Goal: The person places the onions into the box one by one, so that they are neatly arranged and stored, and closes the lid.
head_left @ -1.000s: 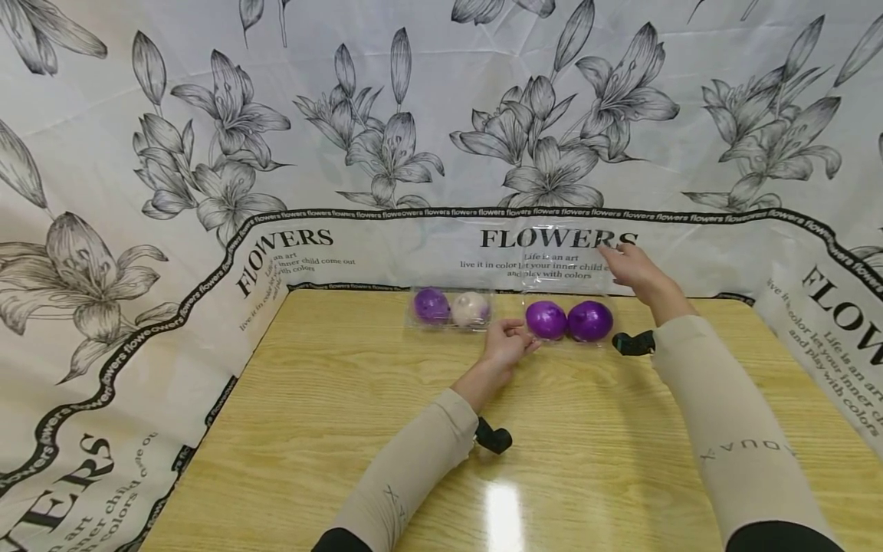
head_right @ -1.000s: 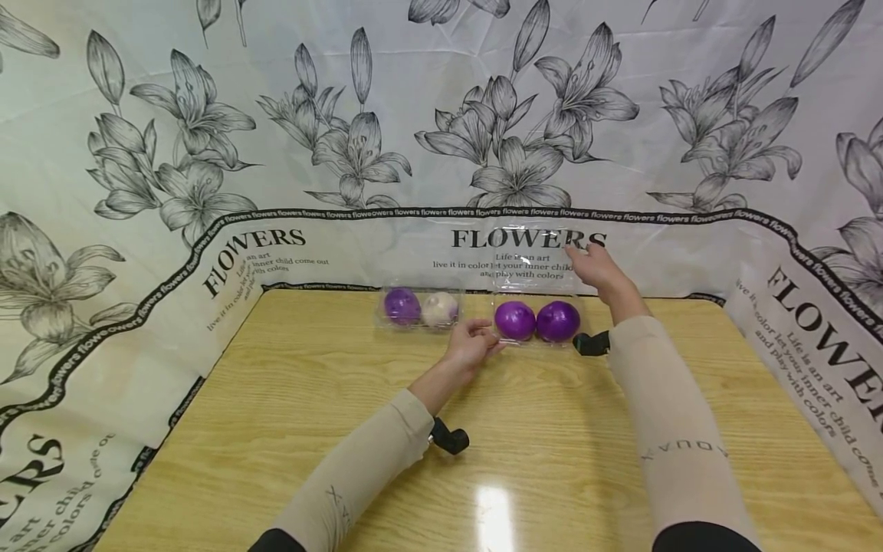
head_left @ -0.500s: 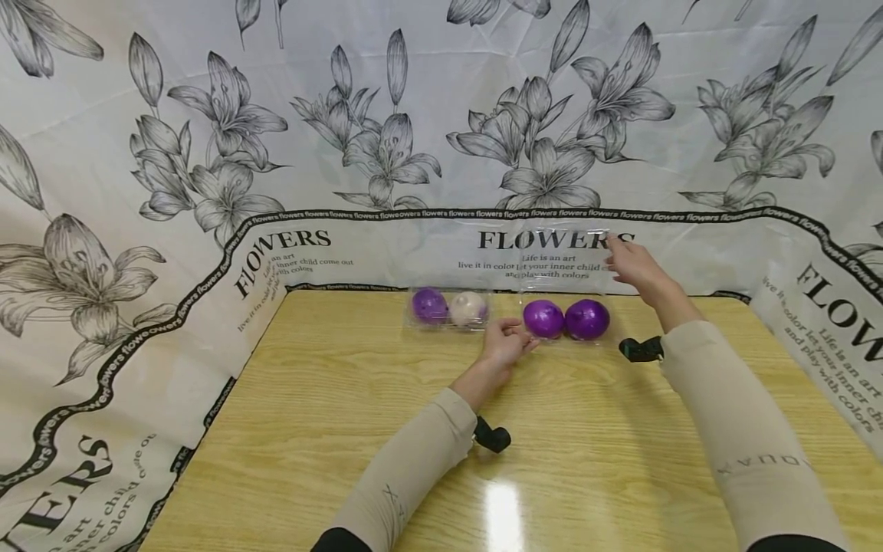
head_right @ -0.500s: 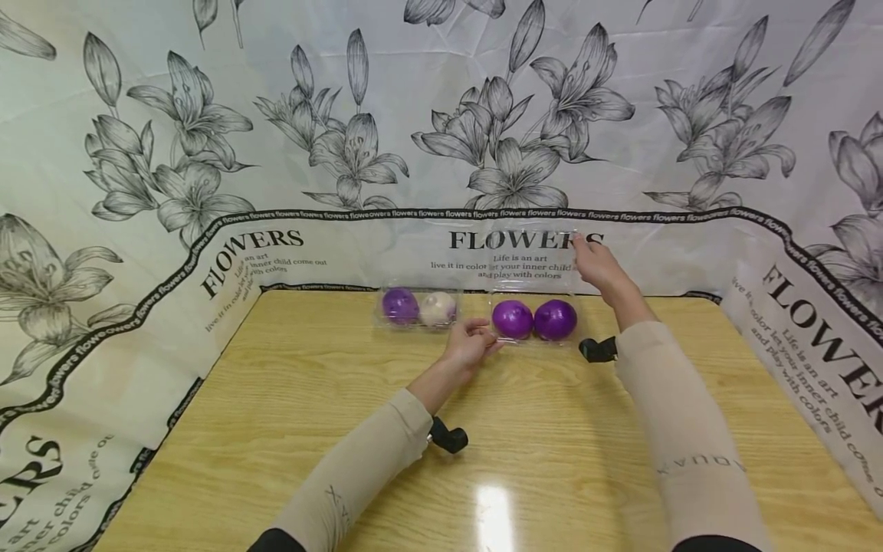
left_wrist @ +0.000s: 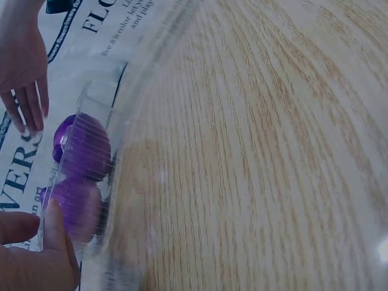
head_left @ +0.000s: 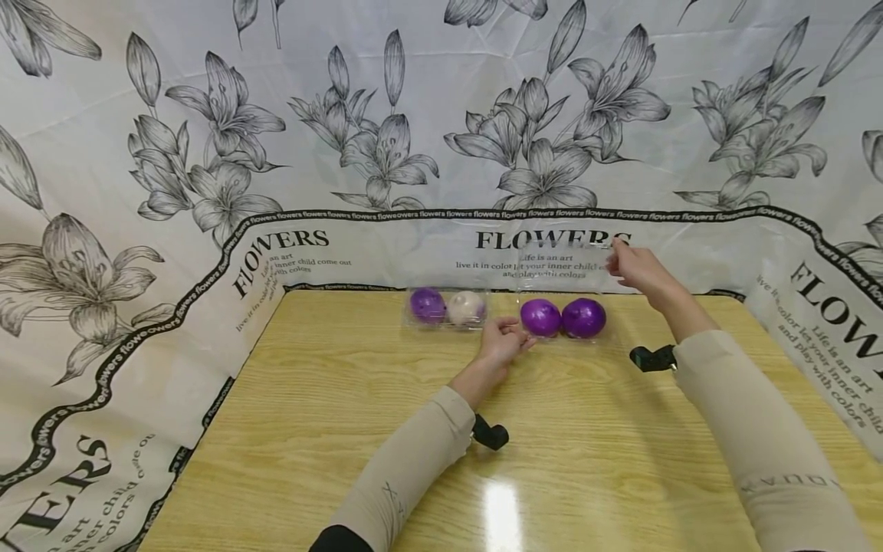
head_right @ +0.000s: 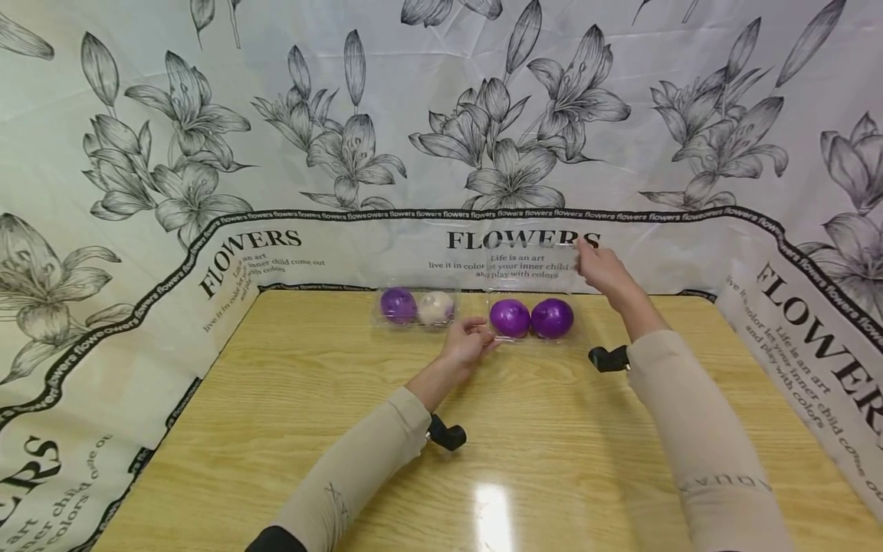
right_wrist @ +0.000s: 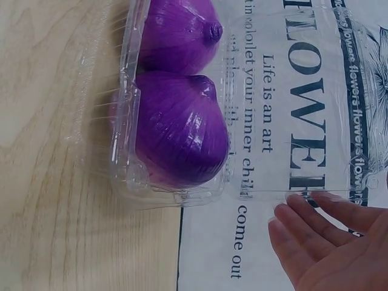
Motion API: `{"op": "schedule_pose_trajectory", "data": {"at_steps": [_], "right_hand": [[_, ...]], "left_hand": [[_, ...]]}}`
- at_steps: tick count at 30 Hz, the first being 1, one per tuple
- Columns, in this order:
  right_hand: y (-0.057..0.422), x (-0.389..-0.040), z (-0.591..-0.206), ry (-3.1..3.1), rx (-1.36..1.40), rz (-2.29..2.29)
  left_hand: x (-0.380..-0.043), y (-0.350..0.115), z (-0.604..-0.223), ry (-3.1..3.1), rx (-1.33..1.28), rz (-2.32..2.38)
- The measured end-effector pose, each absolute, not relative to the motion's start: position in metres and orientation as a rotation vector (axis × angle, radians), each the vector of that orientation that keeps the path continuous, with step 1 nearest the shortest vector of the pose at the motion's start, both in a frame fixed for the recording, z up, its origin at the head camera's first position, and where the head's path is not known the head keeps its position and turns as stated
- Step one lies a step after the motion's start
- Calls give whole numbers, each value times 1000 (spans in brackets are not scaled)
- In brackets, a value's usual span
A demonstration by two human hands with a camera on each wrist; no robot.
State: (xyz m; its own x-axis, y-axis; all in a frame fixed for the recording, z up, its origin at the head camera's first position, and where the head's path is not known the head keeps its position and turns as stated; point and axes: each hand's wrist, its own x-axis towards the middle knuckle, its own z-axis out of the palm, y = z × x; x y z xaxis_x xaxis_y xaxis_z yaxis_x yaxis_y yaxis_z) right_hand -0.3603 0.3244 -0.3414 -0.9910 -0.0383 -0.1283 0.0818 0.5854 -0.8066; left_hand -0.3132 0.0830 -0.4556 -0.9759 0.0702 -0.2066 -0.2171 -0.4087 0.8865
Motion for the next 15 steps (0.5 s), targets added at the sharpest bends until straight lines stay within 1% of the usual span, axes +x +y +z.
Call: {"op": "schedule_pose_trajectory", "data": {"at_steps": [6, 15], "right_hand": [[328, -355, -342, 2612, 4, -1359], [341, -343, -345, 2490, -159, -1360]], "left_hand": [[-313, 83, -456, 1596, -199, 2500], [-314, 82, -456, 1609, -194, 2490]]}}
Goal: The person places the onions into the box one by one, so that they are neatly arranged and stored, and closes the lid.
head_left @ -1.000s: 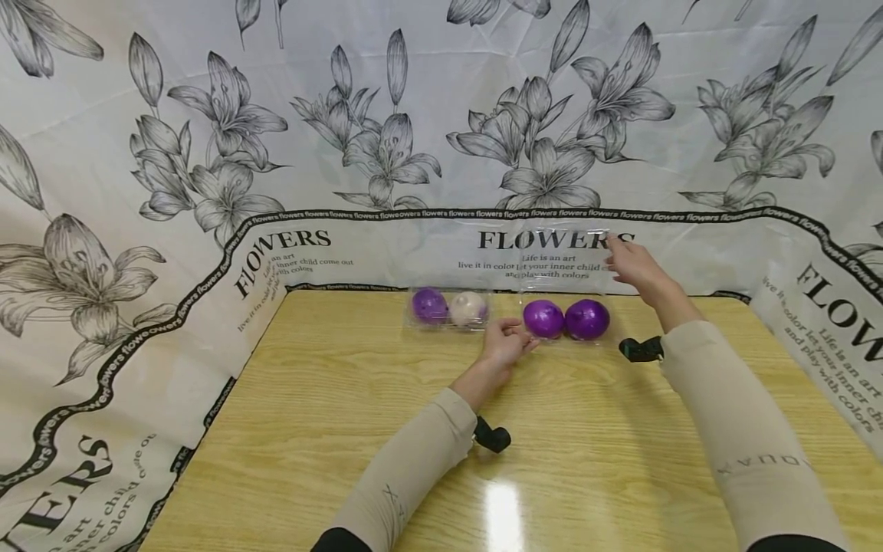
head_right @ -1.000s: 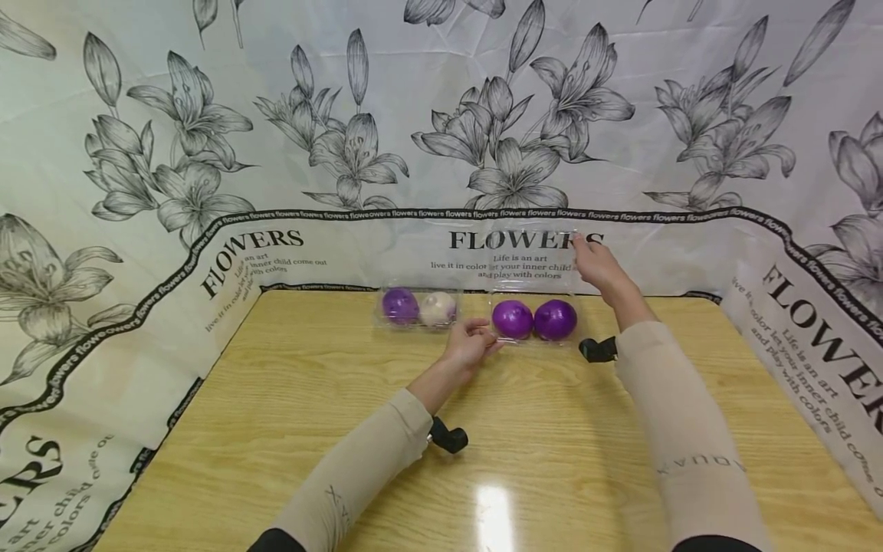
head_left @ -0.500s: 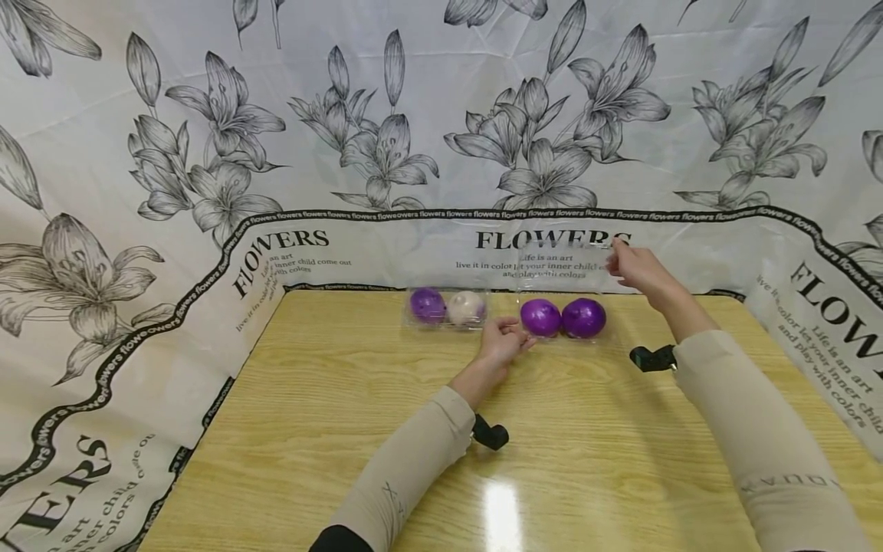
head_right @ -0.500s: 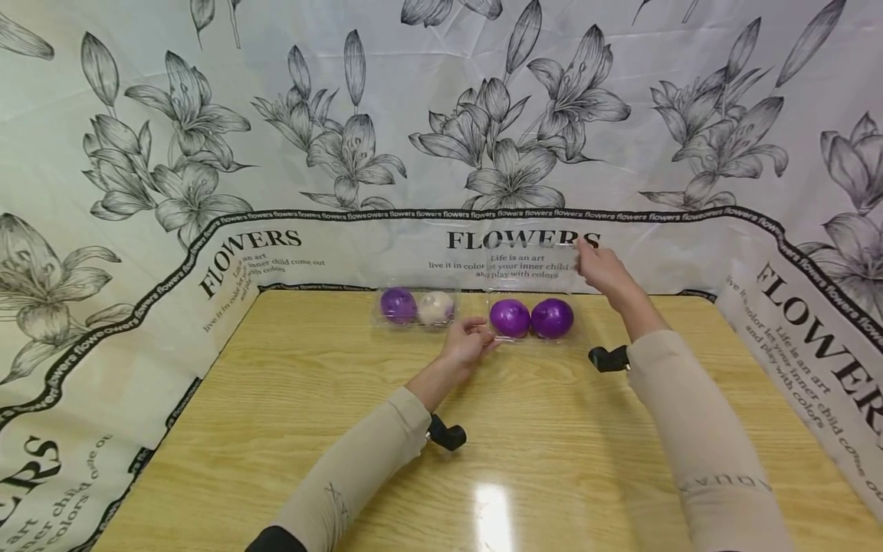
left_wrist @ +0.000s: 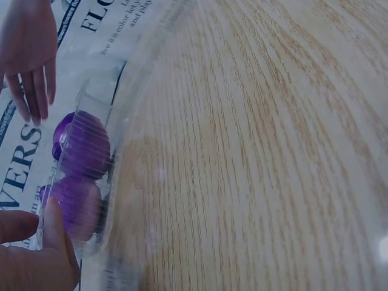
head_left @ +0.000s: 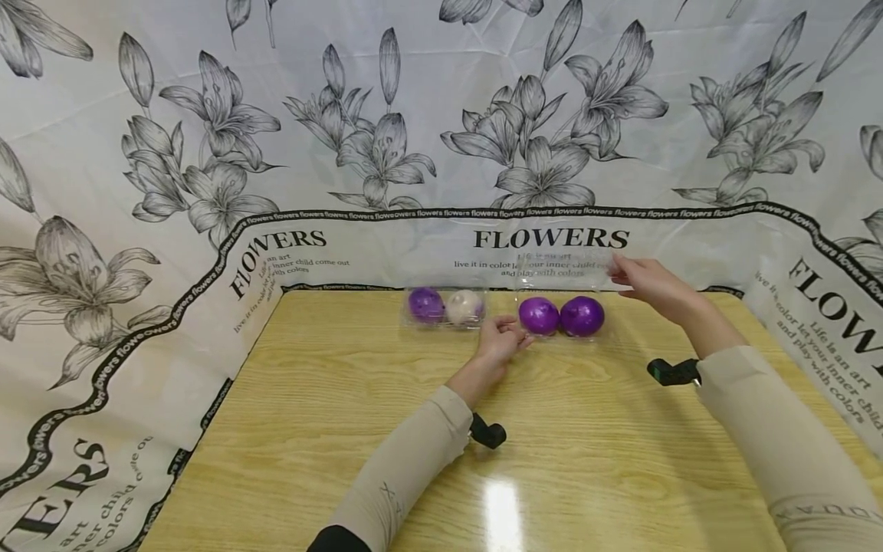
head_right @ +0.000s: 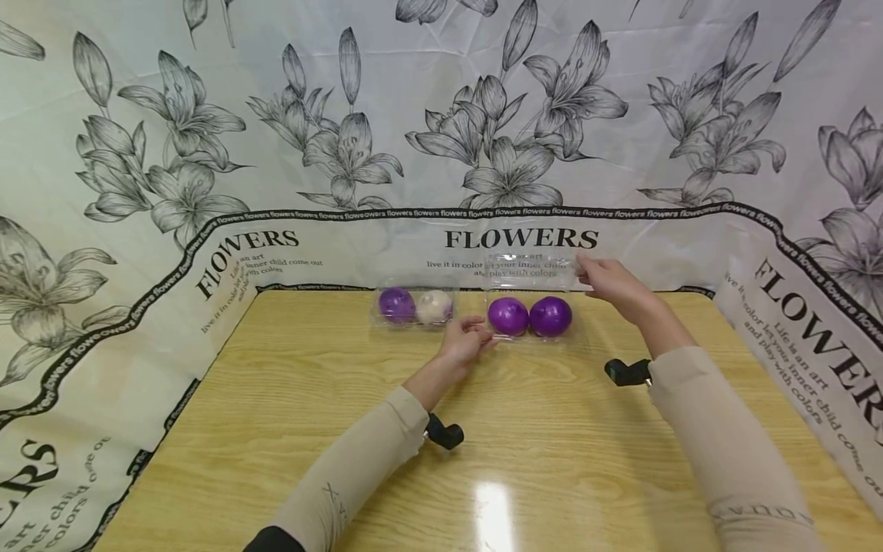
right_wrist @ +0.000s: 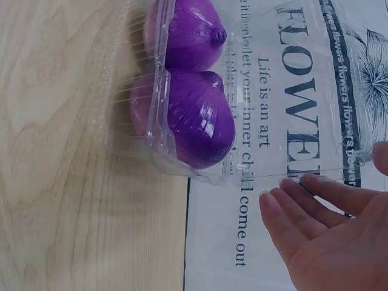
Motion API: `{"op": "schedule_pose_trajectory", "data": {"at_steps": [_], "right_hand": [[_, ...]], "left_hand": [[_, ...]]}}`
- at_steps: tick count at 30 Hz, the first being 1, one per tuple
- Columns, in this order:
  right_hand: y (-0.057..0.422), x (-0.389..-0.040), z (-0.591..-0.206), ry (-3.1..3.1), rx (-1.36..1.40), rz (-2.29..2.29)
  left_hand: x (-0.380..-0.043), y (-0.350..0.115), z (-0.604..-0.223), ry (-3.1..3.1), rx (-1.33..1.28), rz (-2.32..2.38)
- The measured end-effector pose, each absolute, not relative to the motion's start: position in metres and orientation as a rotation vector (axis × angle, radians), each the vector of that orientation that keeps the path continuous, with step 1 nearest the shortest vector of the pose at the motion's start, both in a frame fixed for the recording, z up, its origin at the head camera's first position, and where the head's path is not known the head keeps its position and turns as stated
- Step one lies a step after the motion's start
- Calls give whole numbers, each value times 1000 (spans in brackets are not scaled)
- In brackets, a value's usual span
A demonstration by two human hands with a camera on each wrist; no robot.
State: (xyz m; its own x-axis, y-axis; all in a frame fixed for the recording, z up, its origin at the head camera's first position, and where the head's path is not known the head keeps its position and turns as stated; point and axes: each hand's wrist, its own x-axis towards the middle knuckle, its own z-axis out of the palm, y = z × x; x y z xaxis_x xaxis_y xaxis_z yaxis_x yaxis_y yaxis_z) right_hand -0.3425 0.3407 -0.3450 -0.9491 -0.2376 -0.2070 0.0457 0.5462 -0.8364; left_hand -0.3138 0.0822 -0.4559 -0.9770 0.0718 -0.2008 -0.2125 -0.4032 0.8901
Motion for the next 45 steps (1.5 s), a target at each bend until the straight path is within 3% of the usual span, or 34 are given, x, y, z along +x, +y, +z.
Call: {"op": "schedule_pose_trajectory", "data": {"at_steps": [45], "right_hand": [[350, -294, -377, 2559, -341, -1071]], "left_hand": [[-311, 81, -451, 1578, -255, 2449]]}}
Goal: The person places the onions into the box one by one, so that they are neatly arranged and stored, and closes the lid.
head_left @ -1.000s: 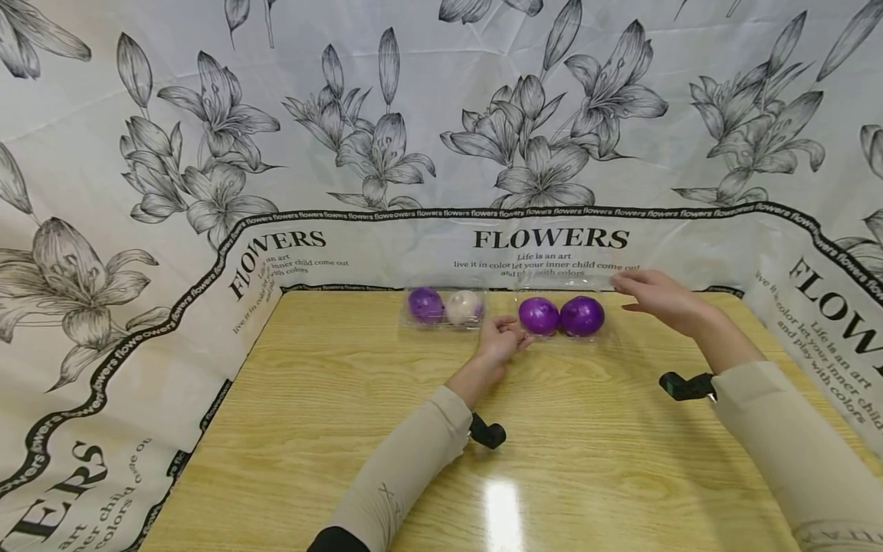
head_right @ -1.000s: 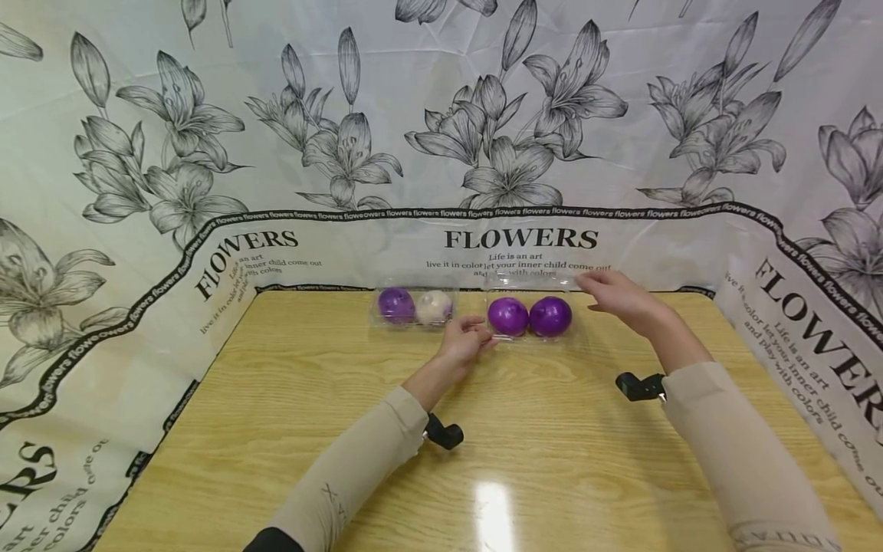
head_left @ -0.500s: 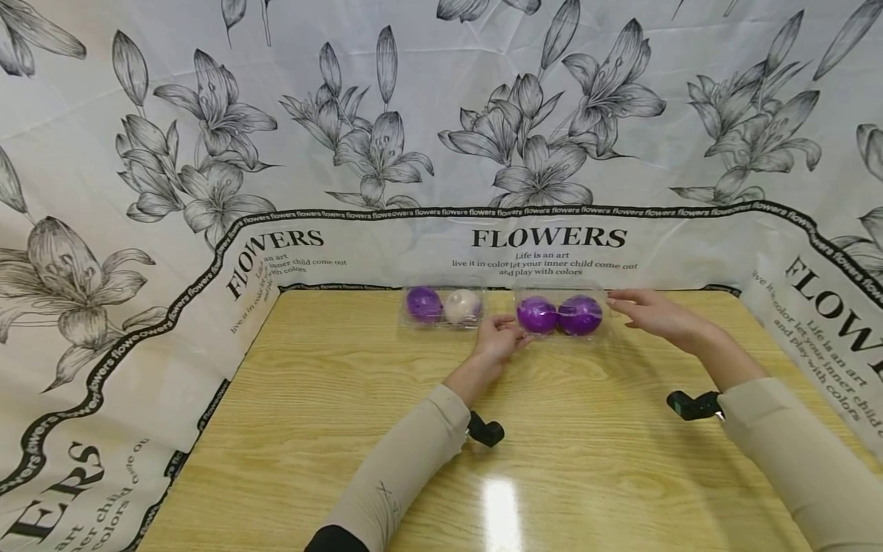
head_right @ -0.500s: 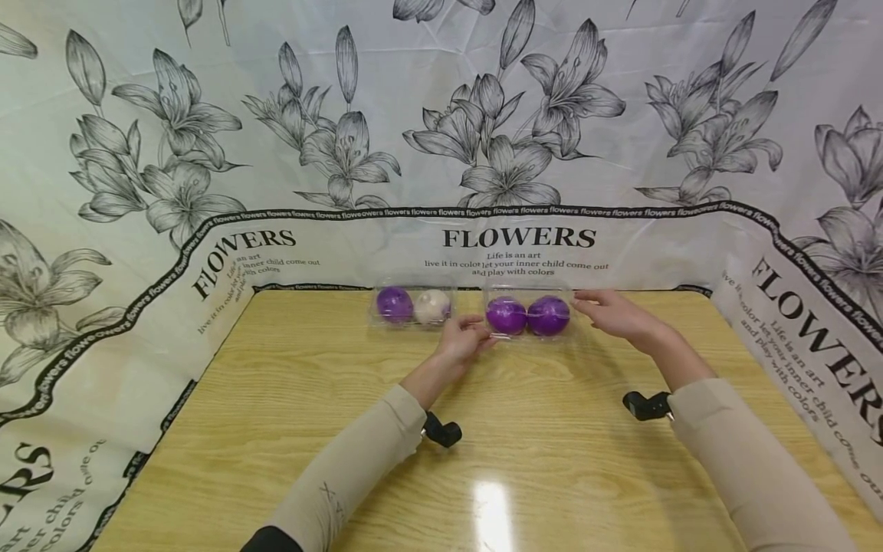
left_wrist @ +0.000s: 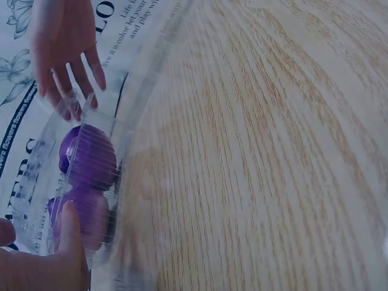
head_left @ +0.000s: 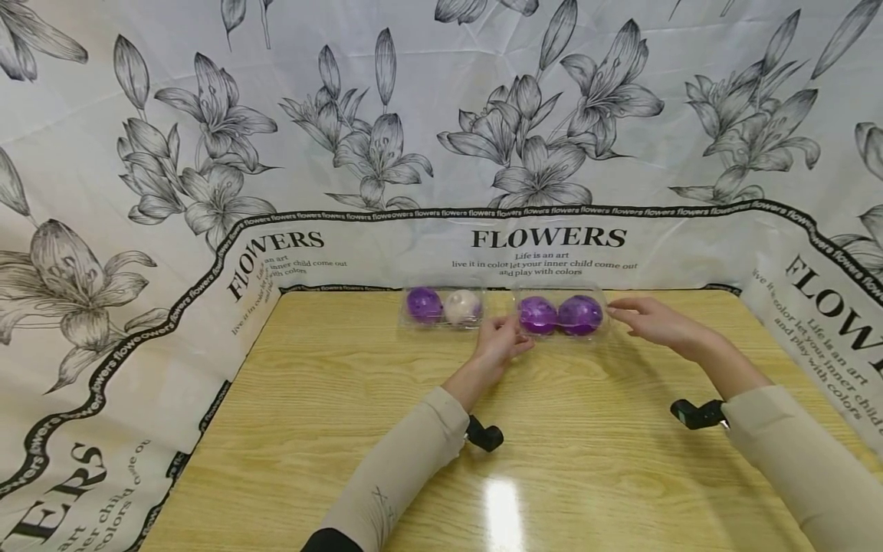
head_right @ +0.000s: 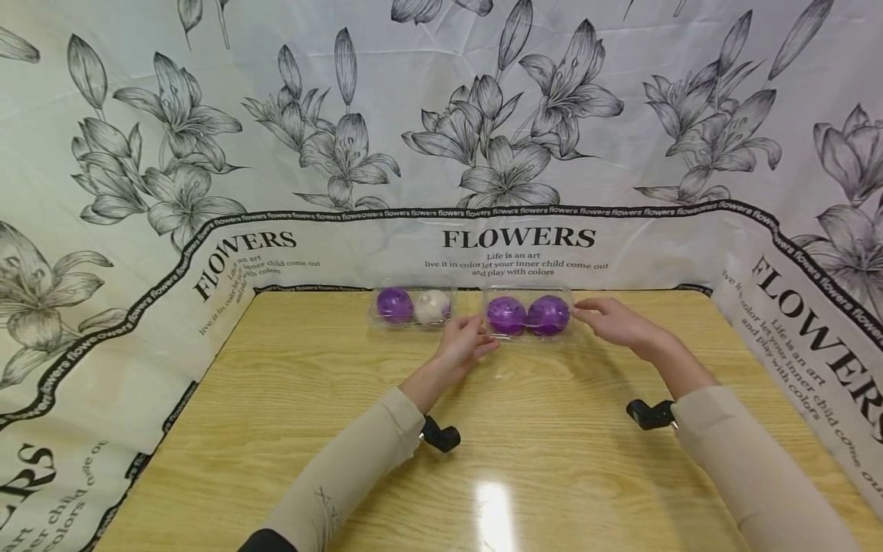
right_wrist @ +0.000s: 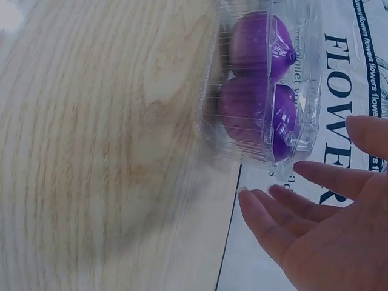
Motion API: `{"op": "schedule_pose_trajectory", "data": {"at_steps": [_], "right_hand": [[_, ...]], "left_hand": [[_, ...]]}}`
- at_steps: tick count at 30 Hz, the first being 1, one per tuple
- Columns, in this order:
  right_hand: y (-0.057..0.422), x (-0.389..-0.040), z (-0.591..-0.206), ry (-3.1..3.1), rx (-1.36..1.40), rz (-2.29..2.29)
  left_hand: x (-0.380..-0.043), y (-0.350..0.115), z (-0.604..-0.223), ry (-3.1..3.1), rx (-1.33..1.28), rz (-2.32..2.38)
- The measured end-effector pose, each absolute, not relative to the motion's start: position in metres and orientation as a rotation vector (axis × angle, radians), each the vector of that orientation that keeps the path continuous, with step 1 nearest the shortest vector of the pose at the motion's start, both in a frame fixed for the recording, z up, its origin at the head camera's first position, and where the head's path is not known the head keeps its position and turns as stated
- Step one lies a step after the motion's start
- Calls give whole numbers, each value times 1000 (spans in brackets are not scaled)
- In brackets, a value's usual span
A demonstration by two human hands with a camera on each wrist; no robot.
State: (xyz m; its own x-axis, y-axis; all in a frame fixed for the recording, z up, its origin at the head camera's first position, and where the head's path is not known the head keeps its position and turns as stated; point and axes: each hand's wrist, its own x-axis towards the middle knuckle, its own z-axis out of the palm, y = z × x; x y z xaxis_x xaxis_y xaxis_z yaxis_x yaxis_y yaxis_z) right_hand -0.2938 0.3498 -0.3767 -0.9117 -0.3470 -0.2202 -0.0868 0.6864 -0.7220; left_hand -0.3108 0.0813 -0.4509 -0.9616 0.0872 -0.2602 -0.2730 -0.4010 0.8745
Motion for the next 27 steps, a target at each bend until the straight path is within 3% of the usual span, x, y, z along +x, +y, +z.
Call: {"op": "schedule_pose_trajectory", "data": {"at_steps": [14, 27], "right_hand": [[349, -291, -385, 2506, -412, -1205], [350, -292, -396, 2523, -251, -1290]], "left_hand": [[-310, 78, -453, 1611, -253, 2414], [-310, 84, -455, 1792, -238, 2318]]}}
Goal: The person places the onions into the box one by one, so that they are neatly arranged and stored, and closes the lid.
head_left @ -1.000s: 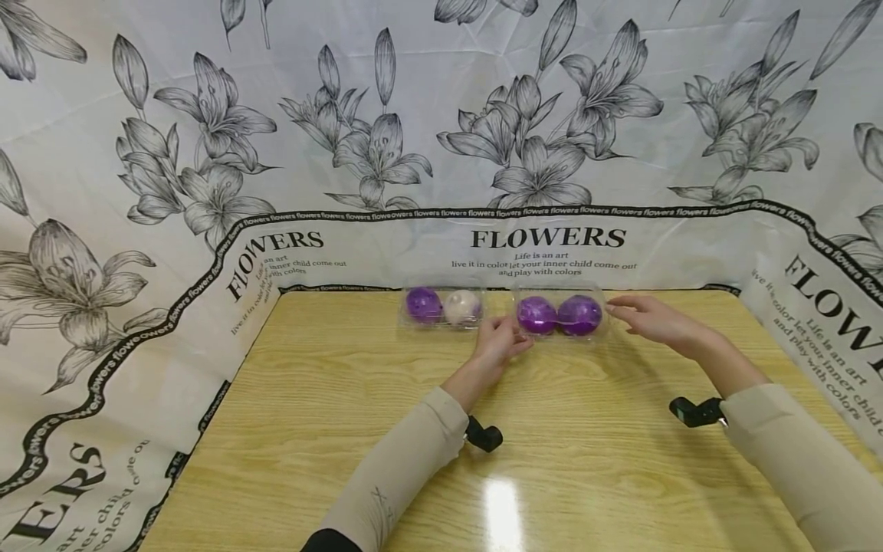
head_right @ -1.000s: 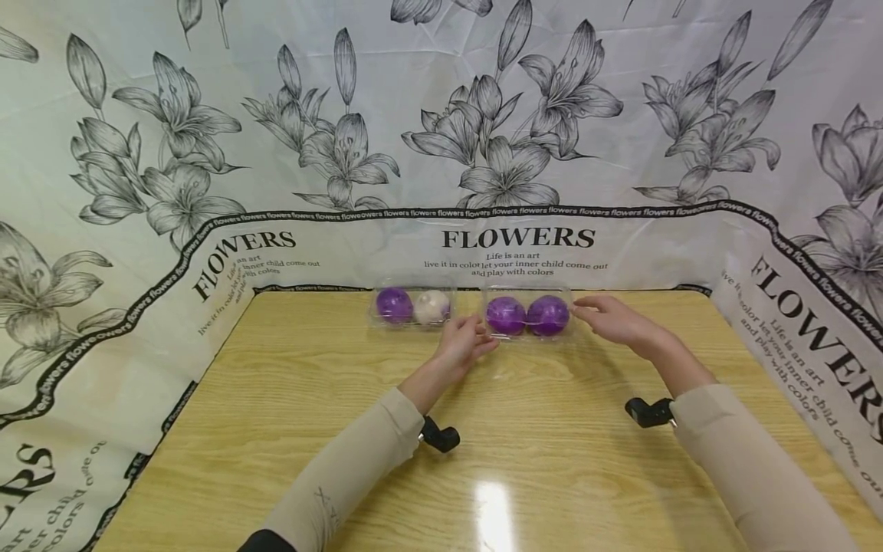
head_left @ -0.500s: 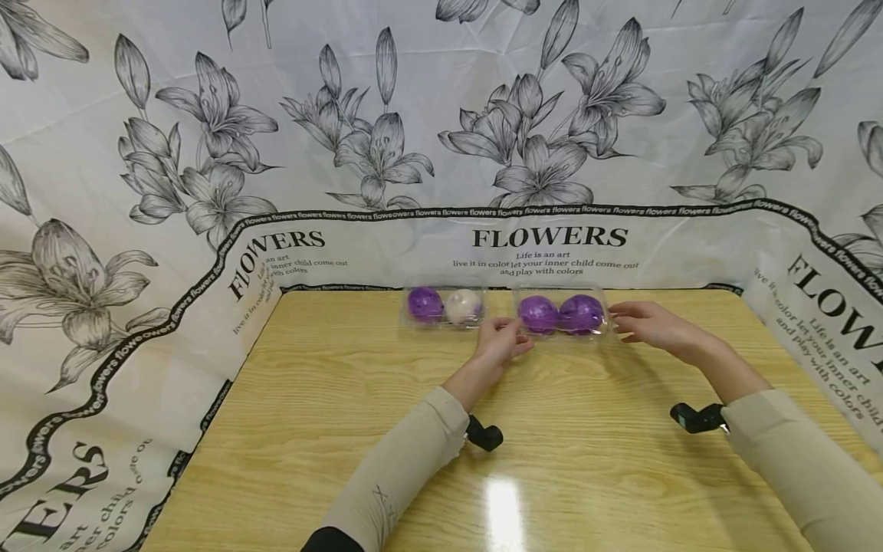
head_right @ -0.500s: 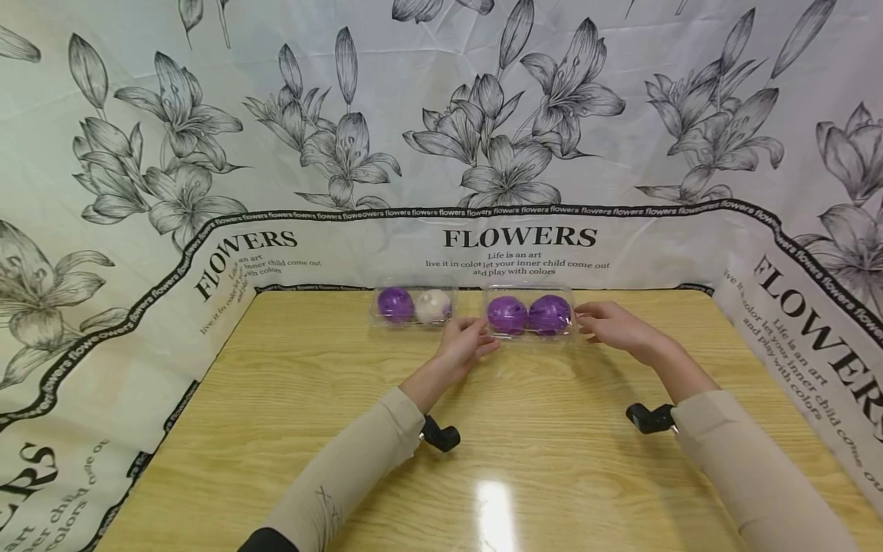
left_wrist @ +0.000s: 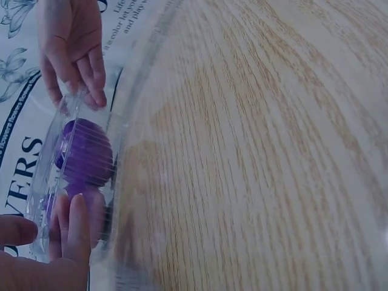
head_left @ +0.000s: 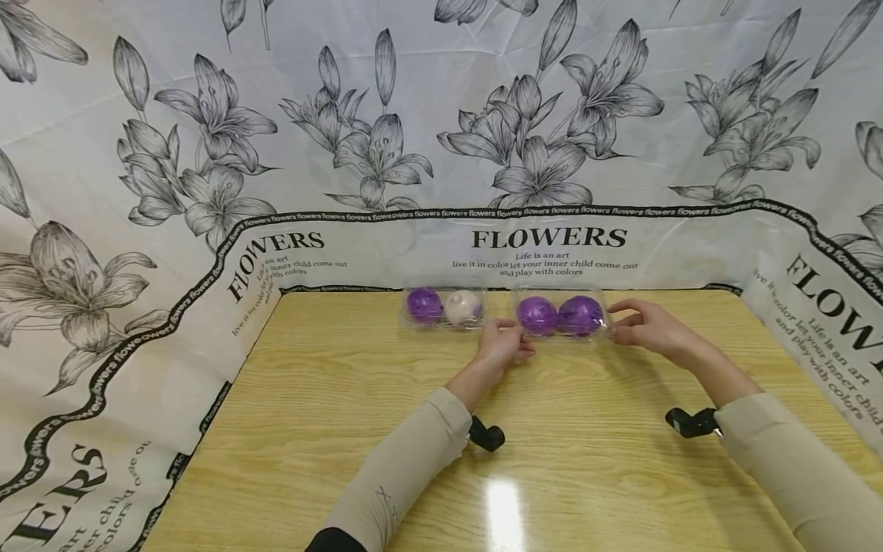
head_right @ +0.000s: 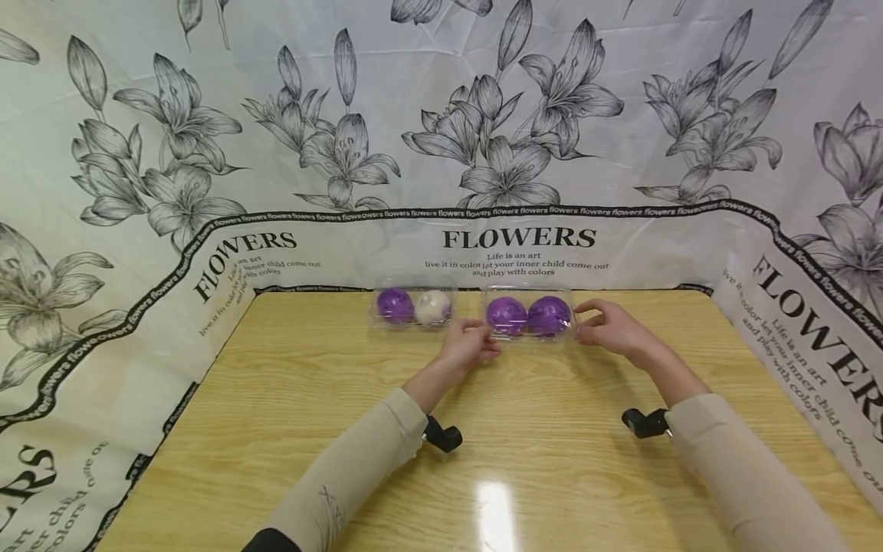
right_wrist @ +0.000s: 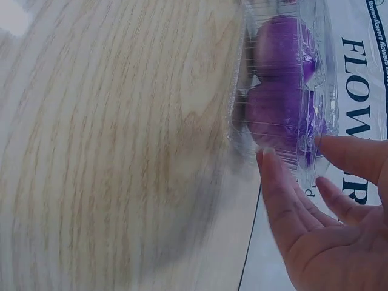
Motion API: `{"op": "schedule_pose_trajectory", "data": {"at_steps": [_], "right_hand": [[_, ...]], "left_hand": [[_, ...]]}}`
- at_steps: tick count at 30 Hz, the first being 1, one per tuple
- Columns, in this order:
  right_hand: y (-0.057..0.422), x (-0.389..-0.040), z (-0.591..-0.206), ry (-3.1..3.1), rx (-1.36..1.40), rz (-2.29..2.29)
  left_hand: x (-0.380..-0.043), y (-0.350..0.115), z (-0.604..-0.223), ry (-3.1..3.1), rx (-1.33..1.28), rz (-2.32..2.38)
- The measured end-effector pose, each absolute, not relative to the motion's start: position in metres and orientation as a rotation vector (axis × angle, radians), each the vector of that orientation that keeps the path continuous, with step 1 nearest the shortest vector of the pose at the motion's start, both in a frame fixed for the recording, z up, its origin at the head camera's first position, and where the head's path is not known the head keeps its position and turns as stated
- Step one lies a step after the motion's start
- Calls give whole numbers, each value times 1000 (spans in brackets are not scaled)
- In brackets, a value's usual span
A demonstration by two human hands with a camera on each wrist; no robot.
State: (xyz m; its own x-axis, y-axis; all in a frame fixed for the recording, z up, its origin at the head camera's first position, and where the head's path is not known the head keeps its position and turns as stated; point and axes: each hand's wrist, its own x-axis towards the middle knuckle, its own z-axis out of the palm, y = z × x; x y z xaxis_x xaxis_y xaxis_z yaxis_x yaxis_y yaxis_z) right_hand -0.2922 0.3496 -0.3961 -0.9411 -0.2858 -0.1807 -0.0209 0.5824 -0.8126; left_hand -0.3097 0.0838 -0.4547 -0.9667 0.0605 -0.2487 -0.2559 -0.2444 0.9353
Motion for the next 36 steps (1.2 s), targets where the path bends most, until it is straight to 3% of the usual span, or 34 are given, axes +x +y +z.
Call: {"op": "schedule_pose_trajectory", "data": {"at_steps": [13, 36], "right_hand": [[355, -297, -401, 2182, -122, -1440], [355, -301, -405, 2216, -110, -1469]], "left_hand": [[-307, 86, -454, 1787, -216, 2321], [-309, 84, -454, 1751, -216, 2356]]}}
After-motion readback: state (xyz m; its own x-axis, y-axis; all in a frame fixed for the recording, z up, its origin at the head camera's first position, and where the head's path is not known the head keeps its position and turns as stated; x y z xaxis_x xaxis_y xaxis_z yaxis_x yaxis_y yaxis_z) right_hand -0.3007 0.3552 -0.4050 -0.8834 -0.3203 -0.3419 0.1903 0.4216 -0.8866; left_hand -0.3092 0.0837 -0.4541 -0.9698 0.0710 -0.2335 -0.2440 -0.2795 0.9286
